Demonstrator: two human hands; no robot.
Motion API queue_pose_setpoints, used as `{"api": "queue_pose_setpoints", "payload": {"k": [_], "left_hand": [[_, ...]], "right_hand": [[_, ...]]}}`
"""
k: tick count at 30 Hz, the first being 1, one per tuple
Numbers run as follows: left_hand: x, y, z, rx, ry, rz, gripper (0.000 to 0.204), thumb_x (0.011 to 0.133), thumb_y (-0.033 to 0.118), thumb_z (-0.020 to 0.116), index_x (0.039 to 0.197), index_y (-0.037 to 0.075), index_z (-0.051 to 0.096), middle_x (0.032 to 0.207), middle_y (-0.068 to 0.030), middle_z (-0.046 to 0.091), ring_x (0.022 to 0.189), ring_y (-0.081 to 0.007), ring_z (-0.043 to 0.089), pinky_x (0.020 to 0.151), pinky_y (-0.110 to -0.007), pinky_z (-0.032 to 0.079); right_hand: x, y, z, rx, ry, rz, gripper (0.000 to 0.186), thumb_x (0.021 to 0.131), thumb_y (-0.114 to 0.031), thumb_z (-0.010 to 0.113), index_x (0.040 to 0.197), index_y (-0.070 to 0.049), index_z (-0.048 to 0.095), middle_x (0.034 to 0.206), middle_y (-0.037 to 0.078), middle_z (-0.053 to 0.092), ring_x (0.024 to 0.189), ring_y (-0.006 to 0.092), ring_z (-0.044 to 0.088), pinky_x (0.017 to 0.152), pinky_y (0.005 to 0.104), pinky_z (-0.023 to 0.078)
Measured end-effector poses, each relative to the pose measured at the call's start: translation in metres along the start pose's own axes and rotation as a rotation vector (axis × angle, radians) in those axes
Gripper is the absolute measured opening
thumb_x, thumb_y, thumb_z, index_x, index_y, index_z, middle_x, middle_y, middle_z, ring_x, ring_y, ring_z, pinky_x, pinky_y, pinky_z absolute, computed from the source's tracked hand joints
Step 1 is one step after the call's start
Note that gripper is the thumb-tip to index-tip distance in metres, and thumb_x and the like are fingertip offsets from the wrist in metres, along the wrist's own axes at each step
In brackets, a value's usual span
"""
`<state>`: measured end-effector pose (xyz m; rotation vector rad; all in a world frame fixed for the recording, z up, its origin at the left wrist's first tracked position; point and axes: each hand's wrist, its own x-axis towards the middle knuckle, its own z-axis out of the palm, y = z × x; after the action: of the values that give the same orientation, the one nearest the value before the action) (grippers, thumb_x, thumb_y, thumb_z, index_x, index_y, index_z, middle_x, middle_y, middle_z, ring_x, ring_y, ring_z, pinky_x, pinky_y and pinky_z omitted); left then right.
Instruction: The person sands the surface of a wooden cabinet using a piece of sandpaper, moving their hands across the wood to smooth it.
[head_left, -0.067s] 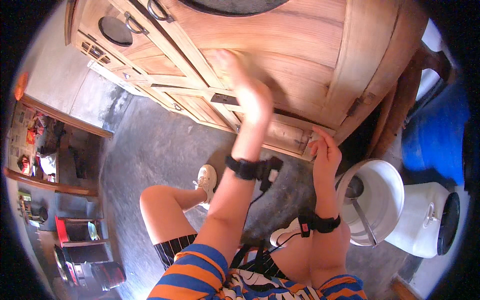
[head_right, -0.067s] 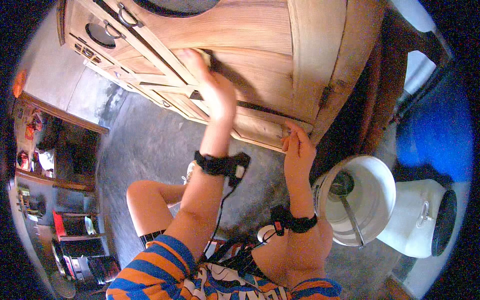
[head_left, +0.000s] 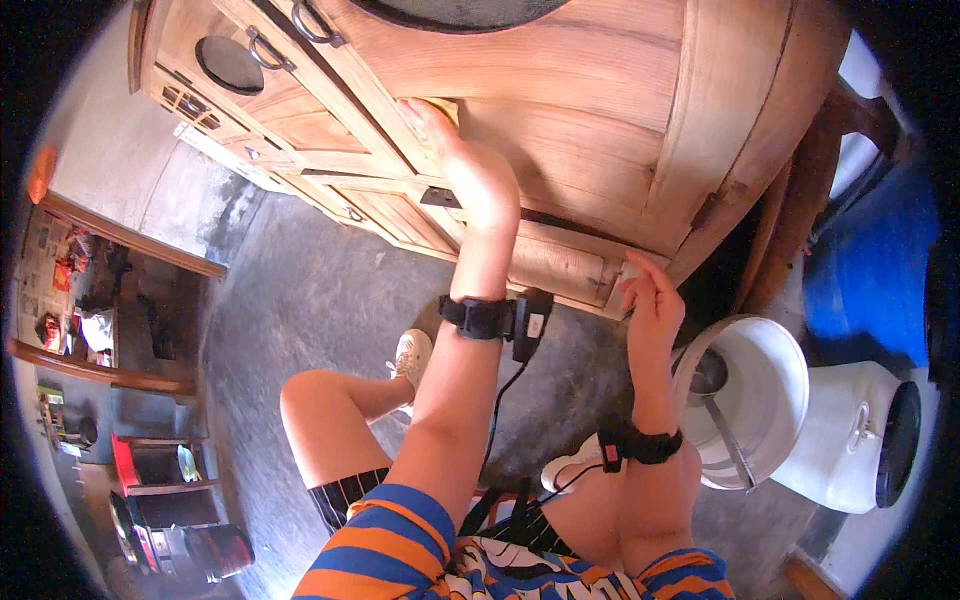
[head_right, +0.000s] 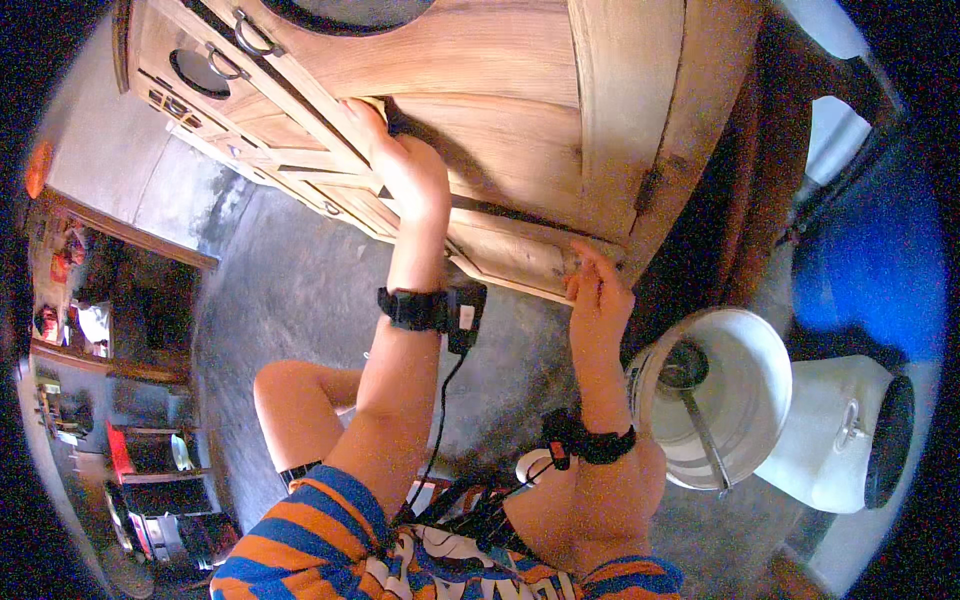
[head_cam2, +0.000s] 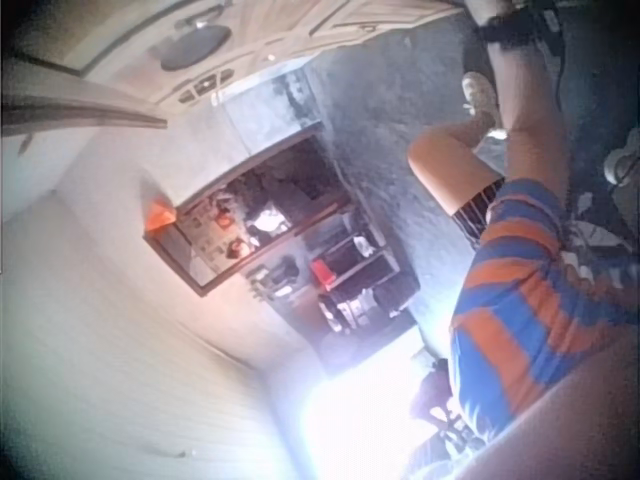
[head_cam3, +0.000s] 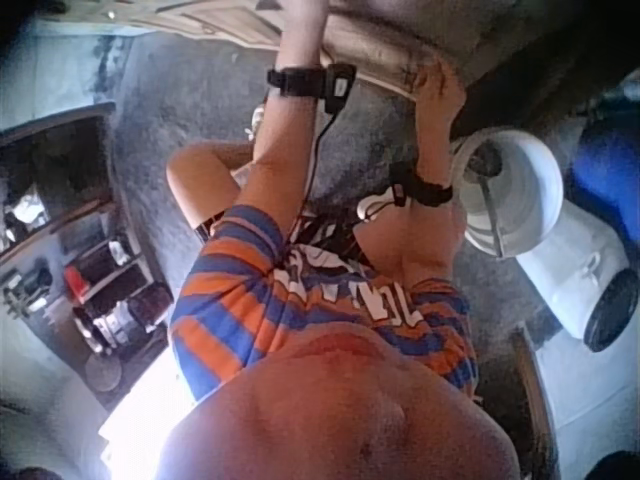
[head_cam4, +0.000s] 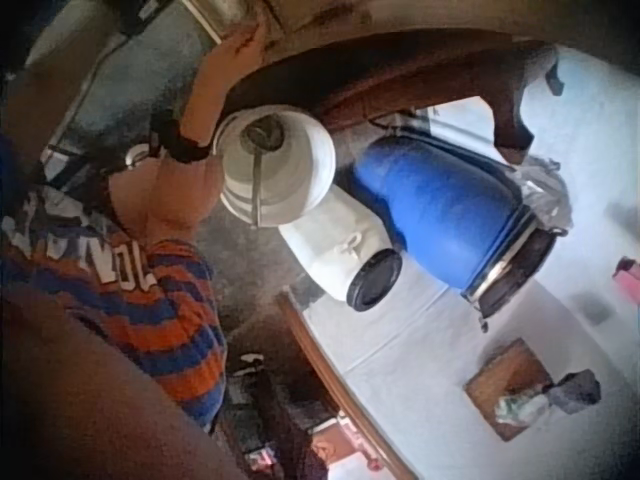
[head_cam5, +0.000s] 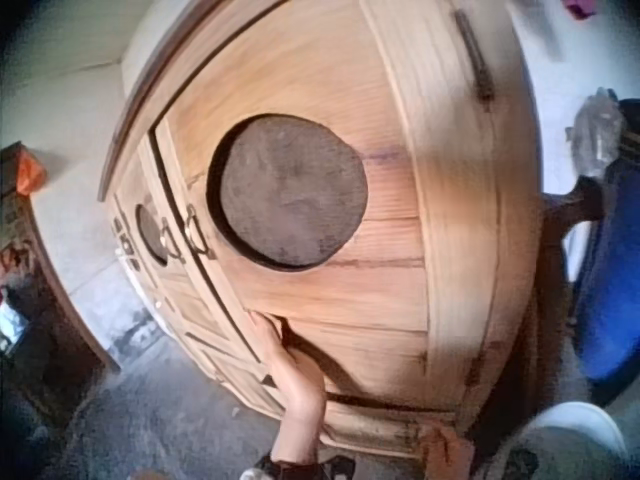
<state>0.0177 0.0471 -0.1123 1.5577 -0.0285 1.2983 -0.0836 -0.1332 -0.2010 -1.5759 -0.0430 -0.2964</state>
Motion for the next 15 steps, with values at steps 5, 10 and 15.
{"api": "queue_pose_setpoints", "payload": {"k": [5,10,15], "left_hand": [[-0.042,0.042,0.024,-0.018,-0.119,-0.096,0.060,0.079,-0.013,0.033,0.136,-0.005,0.018,0.144,-0.0226,0.008,0.134,-0.0277,0.010,0.109,-0.036,0.009],[-0.037,0.012,0.009,0.283,-0.123,0.182,0.067,0.074,-0.017,0.035,0.137,-0.002,0.017,0.141,-0.0243,0.016,0.133,-0.0326,0.013,0.109,-0.037,0.009],[-0.005,0.012,0.006,0.016,0.027,-0.083,0.064,0.076,-0.014,0.034,0.137,-0.004,0.015,0.143,-0.0234,0.012,0.133,-0.0305,0.012,0.109,-0.038,0.008]], "right_hand": [[0.001,-0.001,0.005,0.016,0.000,0.025,0.022,0.090,-0.007,0.043,0.101,-0.004,0.061,0.057,0.001,0.049,0.054,0.0074,0.048,0.054,0.0224,0.042],[0.000,0.004,0.004,-0.017,-0.012,0.024,0.021,0.090,-0.008,0.043,0.100,-0.004,0.061,0.057,0.001,0.049,0.054,0.0076,0.049,0.054,0.0225,0.043],[0.000,-0.005,0.005,0.020,-0.012,0.064,0.022,0.089,-0.007,0.043,0.101,-0.004,0.061,0.058,0.001,0.049,0.055,0.0072,0.048,0.055,0.0212,0.042]]}}
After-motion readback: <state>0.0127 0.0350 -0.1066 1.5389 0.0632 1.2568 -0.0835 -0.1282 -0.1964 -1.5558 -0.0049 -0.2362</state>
